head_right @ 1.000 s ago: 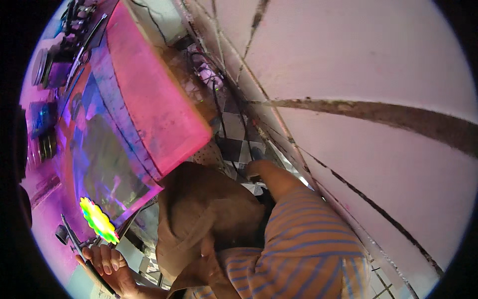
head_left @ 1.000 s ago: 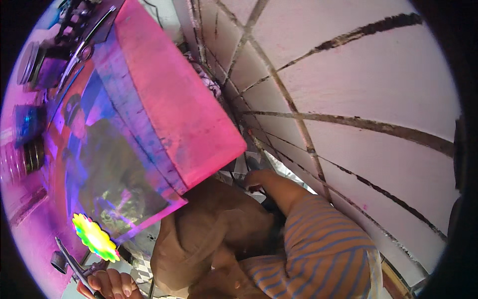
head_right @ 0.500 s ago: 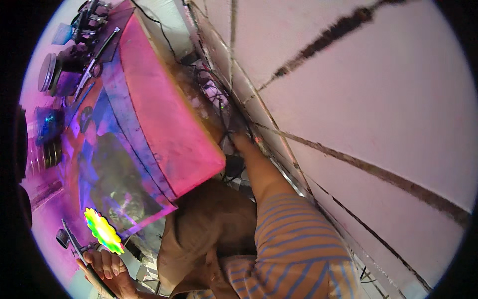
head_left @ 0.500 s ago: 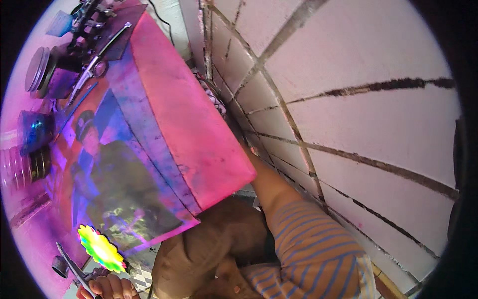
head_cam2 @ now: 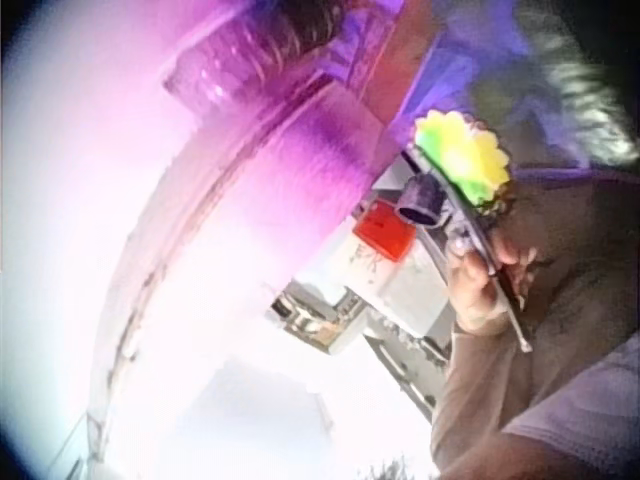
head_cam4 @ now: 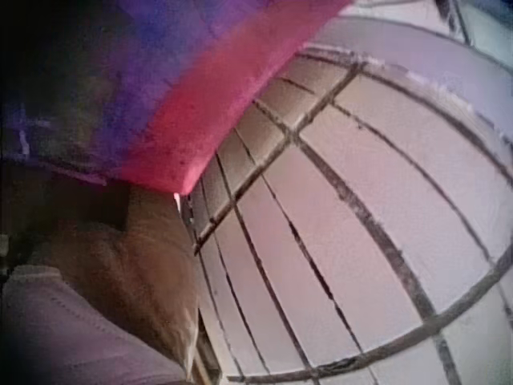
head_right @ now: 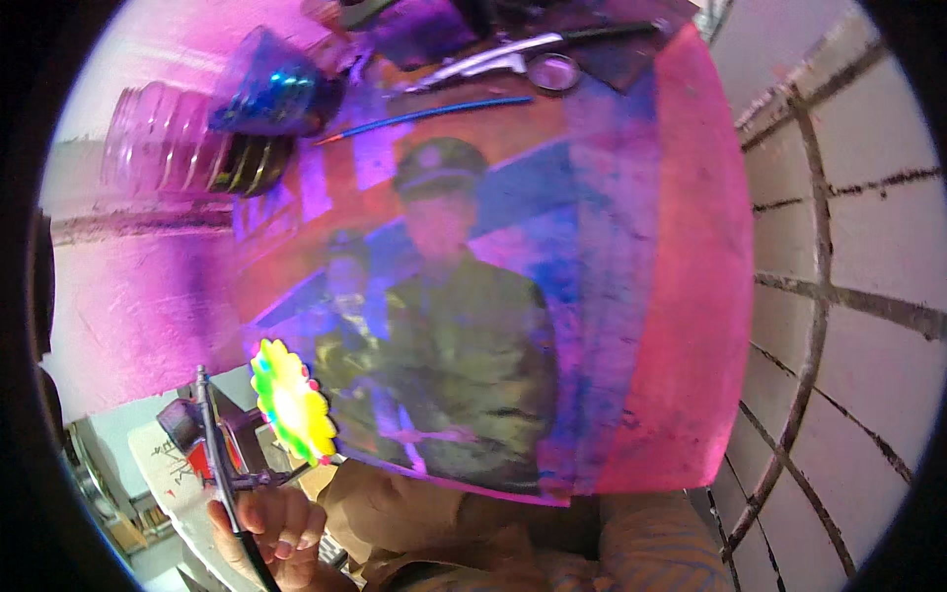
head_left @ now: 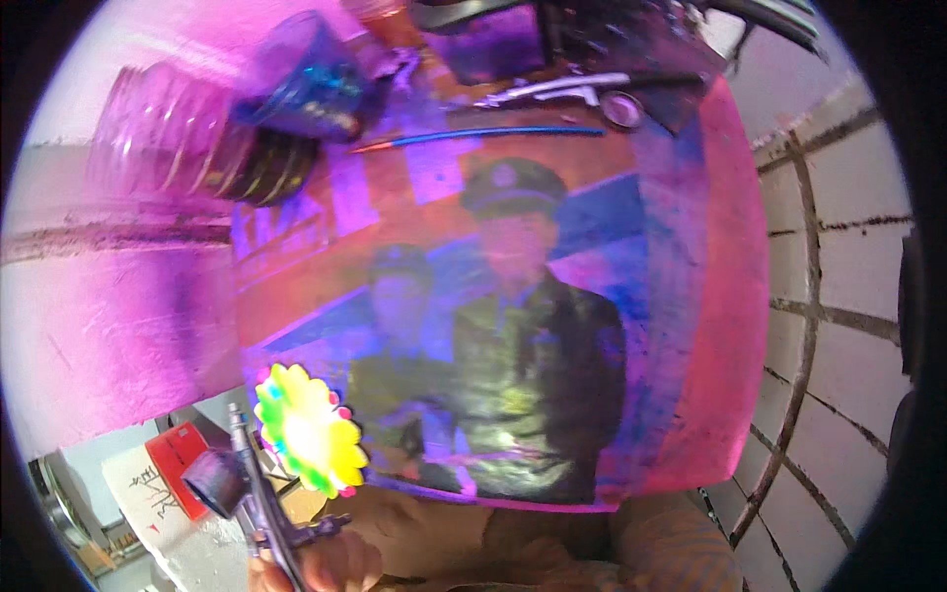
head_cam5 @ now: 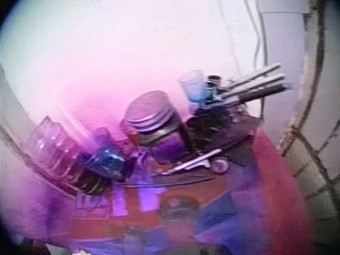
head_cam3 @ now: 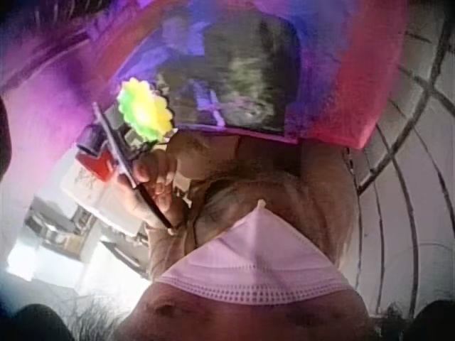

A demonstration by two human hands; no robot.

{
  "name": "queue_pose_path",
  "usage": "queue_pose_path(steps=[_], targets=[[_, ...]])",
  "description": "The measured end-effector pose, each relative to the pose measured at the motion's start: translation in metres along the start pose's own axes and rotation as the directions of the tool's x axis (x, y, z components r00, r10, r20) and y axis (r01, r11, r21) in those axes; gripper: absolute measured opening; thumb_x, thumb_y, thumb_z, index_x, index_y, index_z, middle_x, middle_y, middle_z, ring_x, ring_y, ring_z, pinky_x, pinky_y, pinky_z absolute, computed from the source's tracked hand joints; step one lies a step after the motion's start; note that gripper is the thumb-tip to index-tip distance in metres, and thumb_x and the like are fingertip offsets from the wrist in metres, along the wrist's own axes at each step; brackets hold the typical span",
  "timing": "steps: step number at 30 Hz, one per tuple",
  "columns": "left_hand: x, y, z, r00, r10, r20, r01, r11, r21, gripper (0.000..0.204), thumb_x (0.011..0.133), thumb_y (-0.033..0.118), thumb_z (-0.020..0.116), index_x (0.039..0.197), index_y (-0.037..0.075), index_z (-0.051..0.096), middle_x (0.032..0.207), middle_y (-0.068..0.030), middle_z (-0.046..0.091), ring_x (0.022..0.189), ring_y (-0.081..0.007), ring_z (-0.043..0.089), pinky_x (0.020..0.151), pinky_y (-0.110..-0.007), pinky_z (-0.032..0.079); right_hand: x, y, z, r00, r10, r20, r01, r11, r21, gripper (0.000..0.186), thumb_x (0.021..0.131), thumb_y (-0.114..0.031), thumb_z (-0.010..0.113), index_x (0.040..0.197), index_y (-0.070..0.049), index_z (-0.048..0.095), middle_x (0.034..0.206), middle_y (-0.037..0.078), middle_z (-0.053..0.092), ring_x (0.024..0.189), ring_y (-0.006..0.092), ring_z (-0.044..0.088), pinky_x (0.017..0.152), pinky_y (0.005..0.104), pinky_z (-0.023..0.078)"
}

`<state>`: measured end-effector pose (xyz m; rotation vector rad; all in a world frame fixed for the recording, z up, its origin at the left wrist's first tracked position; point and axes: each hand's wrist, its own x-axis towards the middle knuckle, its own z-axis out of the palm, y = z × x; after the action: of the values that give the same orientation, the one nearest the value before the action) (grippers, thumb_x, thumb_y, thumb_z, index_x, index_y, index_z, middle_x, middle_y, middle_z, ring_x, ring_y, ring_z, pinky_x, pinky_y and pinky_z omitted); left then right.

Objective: The person paints the petals of small flower-shaped plastic decorations with a brush, dipping the brush into paint and applying color to each petal. Finished pieces are placed on a cardboard sheet on the floor.

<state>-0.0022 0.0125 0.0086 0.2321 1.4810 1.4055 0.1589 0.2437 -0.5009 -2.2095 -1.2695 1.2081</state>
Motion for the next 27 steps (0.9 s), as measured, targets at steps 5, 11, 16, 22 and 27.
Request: queue_pose_path(steps=[5,11,16,22,27], targets=[[0.005,-0.003,-0.012,0.989,0.085,0.123,-0.076,0.994,-0.076,0.036,0.087,0.036,0.043,0.074,0.003,0.052,0.049,0.0013,0.035,0.043,-0.0089,0.033,0.043,-0.025,0.026,-0.036,0.031,-0.024,0.997,-0.052,-0.053,0.061,0.978,0.201,0.027,0.081,-0.028,0.045,0.093,-0.004,0.05,0.079,0.01,0.054,0.067,0.0226,0.052,0.06,0.0325,0.042],[-0.01,-0.007,-0.034,0.987,-0.071,0.144,0.107,0.96,-0.26,0.026,0.077,0.022,0.061,0.079,-0.004,0.059,0.07,-0.0115,0.059,0.054,-0.0166,0.049,0.052,-0.029,0.038,-0.129,0.103,-0.114,0.996,-0.054,-0.076,0.088,0.827,0.555,0.024,0.08,-0.026,0.046,0.087,-0.003,0.051,0.074,0.009,0.053,0.062,0.0209,0.05,0.056,0.0313,0.041],[-0.035,0.001,-0.037,0.973,-0.075,0.219,0.133,0.956,-0.263,0.023,0.08,0.018,0.057,0.078,-0.004,0.059,0.058,-0.0041,0.053,0.051,-0.0107,0.046,0.054,-0.025,0.038,-0.227,0.113,-0.172,0.998,-0.063,0.028,0.021,0.671,0.741,0.022,0.08,-0.024,0.046,0.082,-0.003,0.051,0.069,0.008,0.052,0.057,0.0195,0.049,0.053,0.0303,0.04],[-0.06,0.007,-0.045,0.946,-0.14,0.293,0.178,0.978,-0.11,0.024,0.083,0.024,0.053,0.079,0.001,0.058,0.055,-0.0028,0.049,0.047,-0.0128,0.042,0.046,-0.025,0.03,-0.341,0.041,-0.254,0.991,-0.091,0.102,-0.013,0.681,0.732,0.043,0.089,-0.036,0.04,0.063,-0.003,0.05,0.064,0.006,0.049,0.054,0.0129,0.046,0.048,0.0259,0.037],[-0.074,0.009,-0.047,0.917,-0.122,0.381,0.173,0.98,-0.101,0.024,0.08,0.027,0.058,0.077,0.004,0.06,0.054,0.0011,0.054,0.047,-0.0075,0.048,0.046,-0.019,0.037,-0.437,-0.015,-0.305,0.809,-0.585,-0.058,0.495,0.626,0.603,0.034,0.089,-0.025,0.04,0.08,0.003,0.057,0.081,0.009,0.051,0.059,0.0132,0.049,0.054,0.0249,0.039]])
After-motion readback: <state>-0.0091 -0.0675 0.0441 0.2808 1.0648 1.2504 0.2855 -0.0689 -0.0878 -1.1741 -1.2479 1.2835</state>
